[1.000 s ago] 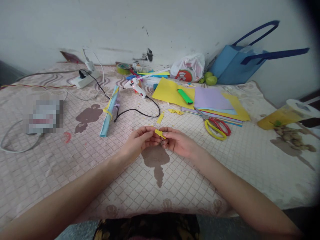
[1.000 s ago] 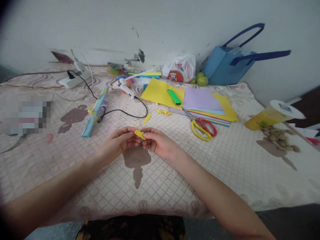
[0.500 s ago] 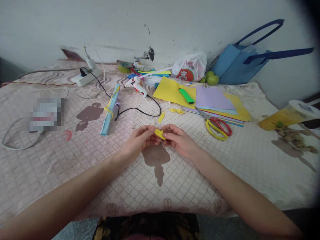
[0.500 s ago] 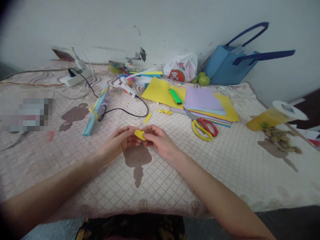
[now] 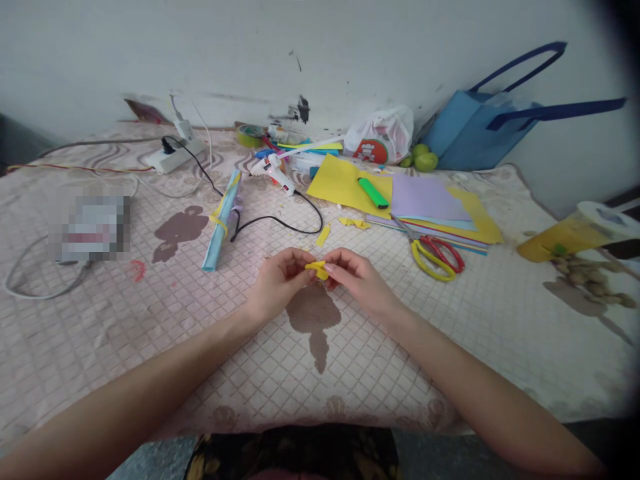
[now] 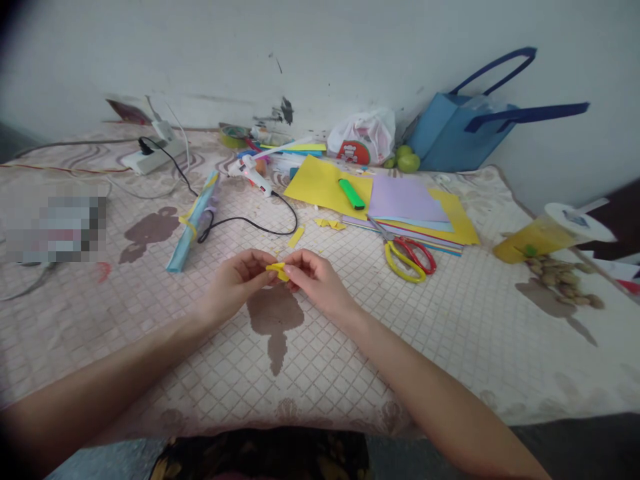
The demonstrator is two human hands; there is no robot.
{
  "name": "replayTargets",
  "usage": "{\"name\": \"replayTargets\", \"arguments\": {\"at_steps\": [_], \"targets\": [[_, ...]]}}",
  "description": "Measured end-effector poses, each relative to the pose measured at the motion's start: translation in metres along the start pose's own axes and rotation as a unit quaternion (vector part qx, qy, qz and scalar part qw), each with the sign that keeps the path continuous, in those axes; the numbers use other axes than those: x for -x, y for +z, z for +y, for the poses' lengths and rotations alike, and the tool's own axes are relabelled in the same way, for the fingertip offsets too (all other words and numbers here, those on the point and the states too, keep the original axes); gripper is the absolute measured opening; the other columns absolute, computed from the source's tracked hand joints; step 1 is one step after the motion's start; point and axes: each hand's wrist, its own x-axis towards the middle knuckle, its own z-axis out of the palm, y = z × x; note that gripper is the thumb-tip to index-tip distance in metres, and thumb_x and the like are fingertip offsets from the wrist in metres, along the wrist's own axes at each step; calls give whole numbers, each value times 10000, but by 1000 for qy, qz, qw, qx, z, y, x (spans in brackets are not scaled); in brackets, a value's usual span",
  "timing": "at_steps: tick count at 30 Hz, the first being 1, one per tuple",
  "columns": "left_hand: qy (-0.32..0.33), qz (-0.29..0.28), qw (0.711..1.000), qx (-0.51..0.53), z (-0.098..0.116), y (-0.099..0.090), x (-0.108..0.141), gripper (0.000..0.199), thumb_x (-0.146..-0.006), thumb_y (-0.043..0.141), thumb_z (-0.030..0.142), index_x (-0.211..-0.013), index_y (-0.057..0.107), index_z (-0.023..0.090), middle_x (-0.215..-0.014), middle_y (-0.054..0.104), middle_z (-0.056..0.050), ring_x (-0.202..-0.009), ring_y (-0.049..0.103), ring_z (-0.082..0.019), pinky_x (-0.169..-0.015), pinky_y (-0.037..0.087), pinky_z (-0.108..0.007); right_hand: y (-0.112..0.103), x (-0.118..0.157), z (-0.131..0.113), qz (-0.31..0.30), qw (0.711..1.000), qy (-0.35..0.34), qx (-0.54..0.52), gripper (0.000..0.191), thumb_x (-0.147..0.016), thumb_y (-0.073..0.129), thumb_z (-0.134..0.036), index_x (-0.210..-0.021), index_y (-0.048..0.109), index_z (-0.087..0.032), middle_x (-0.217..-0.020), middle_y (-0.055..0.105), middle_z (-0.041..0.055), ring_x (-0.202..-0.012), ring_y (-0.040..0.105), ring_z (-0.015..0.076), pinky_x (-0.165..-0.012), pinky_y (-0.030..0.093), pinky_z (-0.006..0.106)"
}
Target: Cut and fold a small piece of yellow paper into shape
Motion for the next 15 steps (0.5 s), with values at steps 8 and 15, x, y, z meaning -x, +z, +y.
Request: {"name": "replayTargets", "arguments": {"at_steps": [8,15], "targets": [[-19,-17,999,20,4,2,1,219,-708,700,171,-908,618,138,-881,678,-48,-775,648,-140,-745,503,-274,-2,-3,7,16,998,-30,55,125,-778,635,-291,-827,567,-198,-735,576,-14,-637,530,109,-600,439,256],[-36,-15,998,39,6,3,2,260,-700,738,236,-910,615,145,-882,675,-42,-771,639,-130,-749,500,-263,-1,-1,8,34,987,-83,133,56,-799,593,-243,-831,559,-211,-769,585,-2,-686,552,129,-631,452,273]]}}
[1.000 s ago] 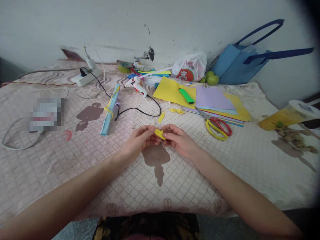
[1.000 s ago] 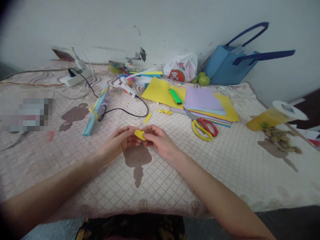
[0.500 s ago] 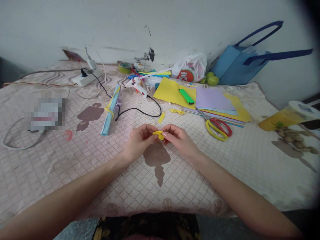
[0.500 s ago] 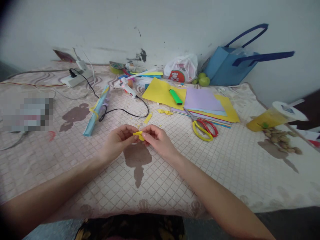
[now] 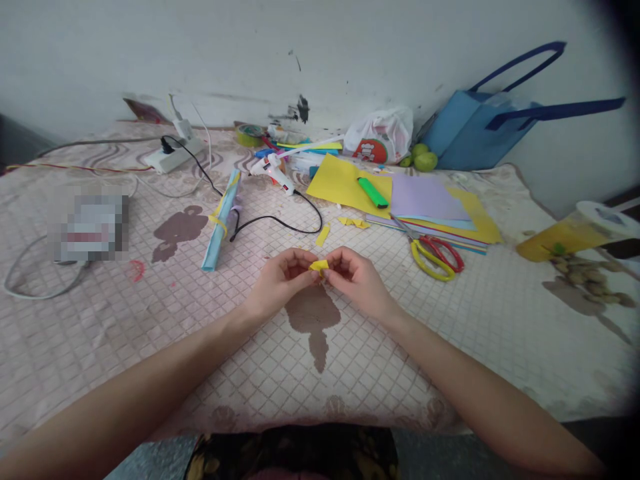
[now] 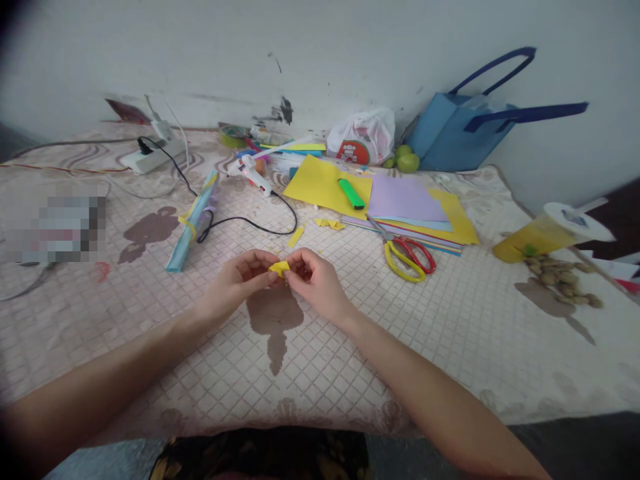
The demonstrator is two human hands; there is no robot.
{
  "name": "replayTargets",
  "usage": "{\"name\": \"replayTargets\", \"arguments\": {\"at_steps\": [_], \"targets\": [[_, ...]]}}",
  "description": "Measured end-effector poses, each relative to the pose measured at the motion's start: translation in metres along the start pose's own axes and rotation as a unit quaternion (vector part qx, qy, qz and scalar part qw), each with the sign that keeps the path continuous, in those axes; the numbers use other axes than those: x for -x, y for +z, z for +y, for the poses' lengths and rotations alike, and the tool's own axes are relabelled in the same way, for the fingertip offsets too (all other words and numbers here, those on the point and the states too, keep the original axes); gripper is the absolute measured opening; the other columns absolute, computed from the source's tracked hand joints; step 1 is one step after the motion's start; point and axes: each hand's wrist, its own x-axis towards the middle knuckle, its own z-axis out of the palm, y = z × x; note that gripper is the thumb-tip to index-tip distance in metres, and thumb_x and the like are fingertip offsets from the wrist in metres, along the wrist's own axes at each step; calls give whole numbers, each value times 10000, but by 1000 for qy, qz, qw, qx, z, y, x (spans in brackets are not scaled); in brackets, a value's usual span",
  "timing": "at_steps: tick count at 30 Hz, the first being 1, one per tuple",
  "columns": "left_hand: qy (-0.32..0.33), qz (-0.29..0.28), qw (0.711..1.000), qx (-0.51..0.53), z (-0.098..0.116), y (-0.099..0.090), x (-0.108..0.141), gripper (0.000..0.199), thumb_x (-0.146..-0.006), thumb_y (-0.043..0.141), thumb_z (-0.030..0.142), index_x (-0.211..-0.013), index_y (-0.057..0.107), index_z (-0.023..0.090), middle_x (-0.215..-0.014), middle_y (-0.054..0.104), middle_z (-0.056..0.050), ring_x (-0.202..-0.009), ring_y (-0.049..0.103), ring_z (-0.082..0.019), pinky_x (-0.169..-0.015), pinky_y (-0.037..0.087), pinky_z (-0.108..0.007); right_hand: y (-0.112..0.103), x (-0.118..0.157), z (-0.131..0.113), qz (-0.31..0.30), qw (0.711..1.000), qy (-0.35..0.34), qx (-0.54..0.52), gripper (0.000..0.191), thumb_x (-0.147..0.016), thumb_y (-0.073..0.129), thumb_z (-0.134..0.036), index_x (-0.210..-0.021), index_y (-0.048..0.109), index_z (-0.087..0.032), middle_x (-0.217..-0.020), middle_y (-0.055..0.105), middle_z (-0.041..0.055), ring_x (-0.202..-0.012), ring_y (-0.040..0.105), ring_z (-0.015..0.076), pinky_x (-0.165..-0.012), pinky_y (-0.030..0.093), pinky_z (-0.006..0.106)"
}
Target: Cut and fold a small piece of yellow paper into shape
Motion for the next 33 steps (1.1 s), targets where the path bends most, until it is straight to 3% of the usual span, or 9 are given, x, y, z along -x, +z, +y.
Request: {"name": "replayTargets", "arguments": {"at_steps": [4,10,18,25,33], "targets": [[3,-10,1000,-8,-2,-1,-1,322,-669,766,226,-936,605,141,-909,679,-55,-824,645,-150,-780,496,-280,2,3,-4,19,997,-37,60,38,-808,585,-201,-834,561,-214,-786,609,9,-697,566,140,-635,457,281],[50,8,998,-46,-7,-3,-3,150,-731,704,219,-817,610,140,-796,679,-41,-754,643,-139,-750,502,-279,4,6,-9,46,981,-137,133,79,-840,537,-159,-822,559,-233,-801,574,14,-723,549,151,-665,465,301],[127,23,984,-121,-6,-2,0,71,-758,654,167,-820,630,143,-806,669,-43,-773,636,-141,-742,514,-276,2,7,-8,49,965,-211,145,124,-843,525,-119,-869,559,-235,-876,566,23,-788,557,151,-682,488,307],[192,46,965,-175,-8,-5,-1,36,-769,624,133,-801,632,148,-814,660,-54,-784,632,-154,-723,516,-290,2,6,-7,20,974,-211,85,92,-842,597,-200,-926,573,-227,-897,574,22,-809,564,145,-698,495,304],[176,43,968,-173,-9,-5,-1,44,-781,633,166,-818,629,144,-829,661,-58,-791,636,-156,-731,519,-294,1,8,-7,24,964,-229,134,119,-835,621,-209,-940,571,-230,-885,574,23,-791,556,146,-693,493,305]]}}
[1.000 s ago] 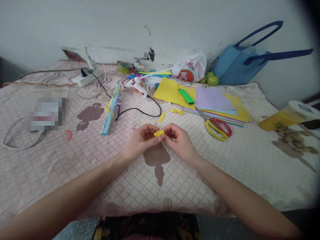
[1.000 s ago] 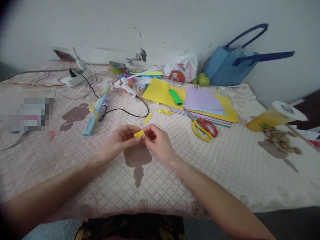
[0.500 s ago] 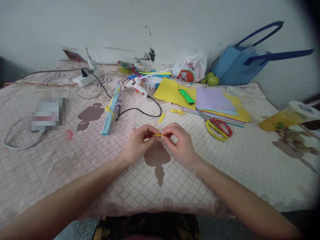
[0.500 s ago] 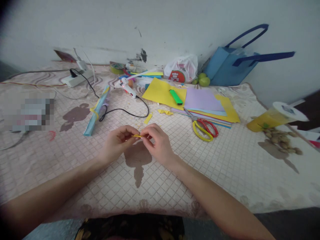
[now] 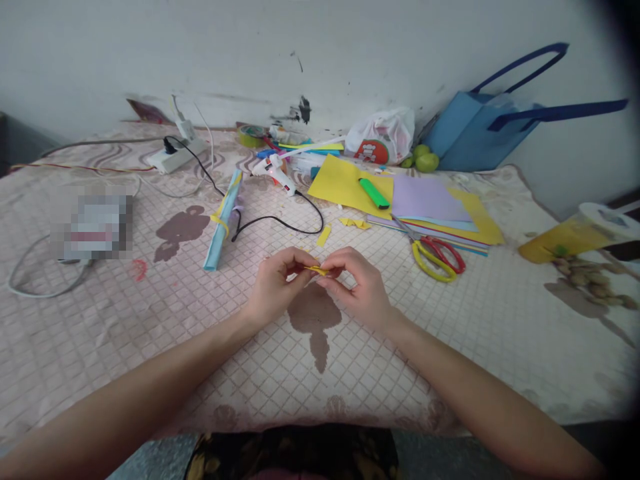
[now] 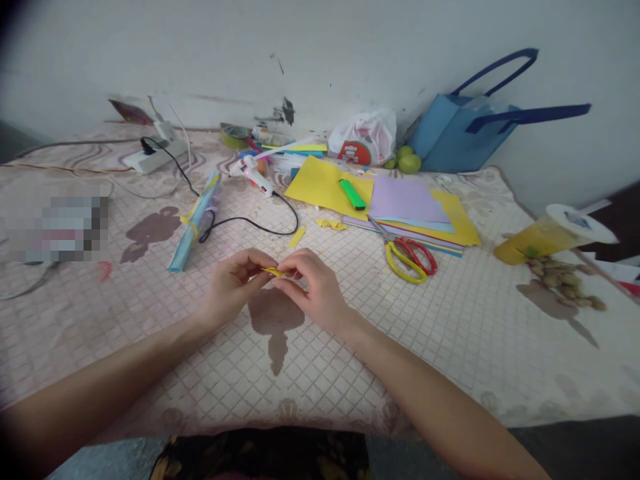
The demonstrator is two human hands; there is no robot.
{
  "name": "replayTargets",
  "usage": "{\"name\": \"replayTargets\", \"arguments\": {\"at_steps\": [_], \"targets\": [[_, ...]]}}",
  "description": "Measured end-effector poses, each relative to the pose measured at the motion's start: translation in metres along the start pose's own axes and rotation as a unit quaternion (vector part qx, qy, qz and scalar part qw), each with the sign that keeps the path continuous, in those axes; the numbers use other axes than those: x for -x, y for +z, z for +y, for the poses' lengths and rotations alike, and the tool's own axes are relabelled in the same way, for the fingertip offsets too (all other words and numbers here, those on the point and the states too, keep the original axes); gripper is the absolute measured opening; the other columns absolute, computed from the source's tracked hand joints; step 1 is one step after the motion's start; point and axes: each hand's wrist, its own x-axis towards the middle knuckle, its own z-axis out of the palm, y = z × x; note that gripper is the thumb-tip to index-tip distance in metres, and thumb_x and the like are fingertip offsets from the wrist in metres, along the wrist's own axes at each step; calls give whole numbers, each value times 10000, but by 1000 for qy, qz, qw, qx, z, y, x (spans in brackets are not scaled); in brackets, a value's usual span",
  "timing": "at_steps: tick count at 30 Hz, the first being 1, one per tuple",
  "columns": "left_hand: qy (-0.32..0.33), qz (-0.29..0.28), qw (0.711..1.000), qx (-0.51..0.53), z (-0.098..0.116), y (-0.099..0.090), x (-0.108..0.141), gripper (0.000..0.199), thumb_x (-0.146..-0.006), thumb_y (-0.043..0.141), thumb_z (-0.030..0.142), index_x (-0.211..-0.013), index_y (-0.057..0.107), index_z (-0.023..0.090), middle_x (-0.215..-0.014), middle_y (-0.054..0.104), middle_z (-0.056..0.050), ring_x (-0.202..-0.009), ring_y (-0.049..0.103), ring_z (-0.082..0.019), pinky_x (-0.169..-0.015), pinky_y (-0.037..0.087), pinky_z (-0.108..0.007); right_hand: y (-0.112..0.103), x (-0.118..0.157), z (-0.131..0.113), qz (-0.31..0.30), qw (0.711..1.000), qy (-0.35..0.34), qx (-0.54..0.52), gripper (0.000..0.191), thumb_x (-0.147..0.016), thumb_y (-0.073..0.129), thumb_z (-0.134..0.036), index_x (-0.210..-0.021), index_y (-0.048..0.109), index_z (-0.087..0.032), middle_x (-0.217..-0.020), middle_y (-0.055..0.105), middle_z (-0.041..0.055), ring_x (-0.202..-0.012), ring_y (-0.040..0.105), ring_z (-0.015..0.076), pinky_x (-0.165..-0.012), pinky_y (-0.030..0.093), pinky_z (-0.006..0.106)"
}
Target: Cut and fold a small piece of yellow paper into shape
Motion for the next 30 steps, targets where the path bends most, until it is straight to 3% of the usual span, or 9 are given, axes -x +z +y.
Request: {"name": "replayTargets", "arguments": {"at_steps": [3,5,9,13,20,25,30], "targets": [[-30,-13,999,38,1,0,0,96,-781,649,195,-848,607,140,-828,658,-53,-784,637,-148,-739,519,-290,0,0,1,8,1000,27,-9,79,-840,600,-194,-910,577,-222,-873,583,22,-779,560,140,-697,490,300],[-53,-34,995,76,2,1,0,161,-774,661,204,-904,588,143,-853,656,-52,-799,639,-146,-753,523,-293,0,-1,3,17,995,83,-48,42,-853,570,-192,-887,575,-217,-856,595,18,-777,574,136,-703,492,295],[-67,-85,987,118,3,0,-1,283,-761,672,188,-1019,564,147,-979,651,-78,-879,642,-164,-816,522,-322,-1,-3,9,1,964,208,-168,63,-835,583,-233,-889,561,-207,-798,586,0,-709,564,119,-640,488,269],[-68,-102,986,112,0,-1,-1,264,-780,661,202,-1023,572,147,-991,652,-78,-877,646,-163,-813,521,-313,-2,-6,12,-17,942,254,-220,92,-806,613,-265,-847,565,-198,-758,570,-10,-666,539,108,-591,464,250],[-99,-81,985,115,0,-2,-3,212,-780,675,261,-933,599,136,-892,659,-50,-800,641,-130,-726,512,-245,-1,-5,11,-30,933,256,-251,183,-825,613,-319,-933,518,-207,-744,562,-16,-668,553,113,-597,474,257],[-150,-40,982,107,2,-2,-5,217,-772,675,303,-878,600,130,-803,657,-33,-695,623,-111,-653,508,-233,0,-3,9,-38,955,204,-212,289,-790,666,-307,-978,457,-243,-831,559,-20,-738,568,120,-645,473,264],[-154,-42,983,92,2,-2,-6,216,-762,681,304,-863,608,128,-773,660,-32,-665,621,-109,-637,506,-234,1,-3,7,-36,977,186,-97,97,-822,606,-263,-813,531,-203,-834,578,7,-736,564,127,-649,467,274]]}}
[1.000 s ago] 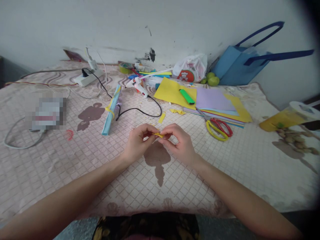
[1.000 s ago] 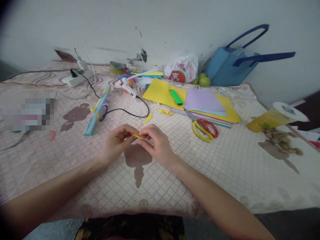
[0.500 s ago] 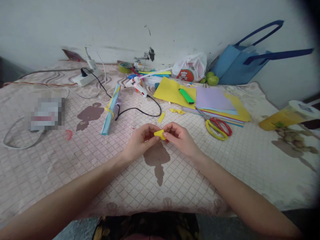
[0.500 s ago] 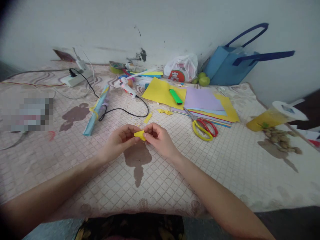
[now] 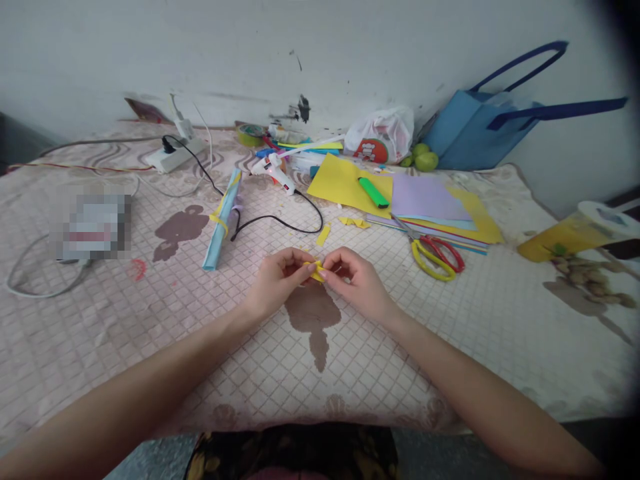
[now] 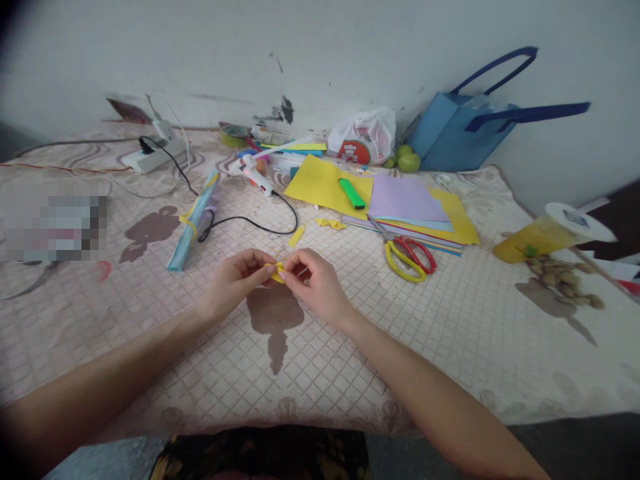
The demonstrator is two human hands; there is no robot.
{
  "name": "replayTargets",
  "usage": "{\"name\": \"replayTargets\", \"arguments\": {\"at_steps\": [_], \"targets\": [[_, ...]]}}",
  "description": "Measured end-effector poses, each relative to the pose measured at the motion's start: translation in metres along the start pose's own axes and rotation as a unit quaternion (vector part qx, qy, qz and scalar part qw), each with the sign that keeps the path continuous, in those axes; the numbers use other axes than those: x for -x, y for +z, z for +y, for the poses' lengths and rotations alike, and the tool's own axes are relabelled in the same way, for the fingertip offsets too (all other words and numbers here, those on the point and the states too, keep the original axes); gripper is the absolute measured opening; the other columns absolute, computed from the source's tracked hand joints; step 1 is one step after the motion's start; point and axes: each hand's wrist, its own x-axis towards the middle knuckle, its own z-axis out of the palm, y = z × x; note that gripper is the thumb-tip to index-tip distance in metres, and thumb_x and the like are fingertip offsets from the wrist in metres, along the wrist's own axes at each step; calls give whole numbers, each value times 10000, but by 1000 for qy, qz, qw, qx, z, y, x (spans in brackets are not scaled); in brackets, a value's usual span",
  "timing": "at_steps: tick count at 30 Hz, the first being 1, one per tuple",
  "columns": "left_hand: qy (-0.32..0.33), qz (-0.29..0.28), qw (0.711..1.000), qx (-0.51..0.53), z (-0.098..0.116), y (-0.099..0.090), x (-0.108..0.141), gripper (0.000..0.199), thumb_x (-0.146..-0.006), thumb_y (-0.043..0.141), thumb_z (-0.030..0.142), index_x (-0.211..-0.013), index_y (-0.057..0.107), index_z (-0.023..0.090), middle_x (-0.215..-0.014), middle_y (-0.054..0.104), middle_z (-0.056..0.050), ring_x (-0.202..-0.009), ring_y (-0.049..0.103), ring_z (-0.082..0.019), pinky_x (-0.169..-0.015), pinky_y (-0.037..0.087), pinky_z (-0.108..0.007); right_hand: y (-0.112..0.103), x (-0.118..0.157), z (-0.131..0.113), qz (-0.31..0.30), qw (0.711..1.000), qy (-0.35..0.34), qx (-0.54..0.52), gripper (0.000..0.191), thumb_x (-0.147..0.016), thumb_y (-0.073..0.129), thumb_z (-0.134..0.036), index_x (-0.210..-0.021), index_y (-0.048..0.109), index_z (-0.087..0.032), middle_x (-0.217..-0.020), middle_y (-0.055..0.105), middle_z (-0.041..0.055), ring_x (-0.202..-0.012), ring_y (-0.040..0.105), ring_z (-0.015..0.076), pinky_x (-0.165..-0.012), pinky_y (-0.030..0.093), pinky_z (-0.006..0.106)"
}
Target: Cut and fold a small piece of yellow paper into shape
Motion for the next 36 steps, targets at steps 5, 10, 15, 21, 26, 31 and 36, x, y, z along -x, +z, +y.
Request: {"name": "replayTargets", "arguments": {"at_steps": [5,10,15,21,26,31,36], "targets": [[16,-16,1000,19,-3,1,1,259,-697,738,242,-900,615,139,-847,678,-44,-750,647,-132,-704,521,-263,0,-2,1,27,999,25,-19,109,-799,614,-261,-752,545,-191,-759,587,3,-684,552,124,-625,459,270],[11,-50,999,2,-4,0,1,223,-742,694,270,-921,637,150,-874,696,-56,-761,658,-148,-718,524,-287,2,-2,1,25,992,77,-97,183,-770,644,-337,-725,544,-190,-710,571,-12,-654,542,117,-615,458,265],[-17,-32,999,-17,0,2,2,185,-774,660,312,-857,648,147,-779,689,-39,-672,622,-122,-649,495,-249,3,-2,2,15,984,108,-141,188,-761,656,-335,-722,546,-188,-708,569,-17,-643,545,109,-617,466,263],[-56,-14,998,24,0,4,3,187,-765,666,315,-841,647,146,-780,686,-34,-658,597,-106,-629,480,-230,5,-3,4,8,976,124,-180,172,-751,669,-298,-743,540,-183,-723,561,-23,-647,545,99,-612,476,254],[-68,7,996,52,-1,5,2,195,-749,680,270,-887,629,142,-770,676,-25,-646,607,-100,-633,494,-232,6,-3,5,-5,968,137,-209,202,-744,678,-287,-855,530,-205,-762,581,-27,-641,563,95,-585,485,241],[-64,0,996,63,0,4,1,232,-726,700,235,-911,602,135,-762,675,-23,-638,623,-100,-602,492,-218,6,-3,3,-26,966,144,-215,189,-764,665,-299,-871,541,-206,-777,600,-16,-657,581,99,-585,487,239],[-78,-1,993,91,-1,3,1,188,-776,659,267,-900,593,142,-740,675,-26,-618,629,-104,-605,516,-236,5,-4,3,-7,970,125,-211,165,-759,667,-274,-853,549,-208,-737,580,-28,-637,552,97,-594,490,248]]}}
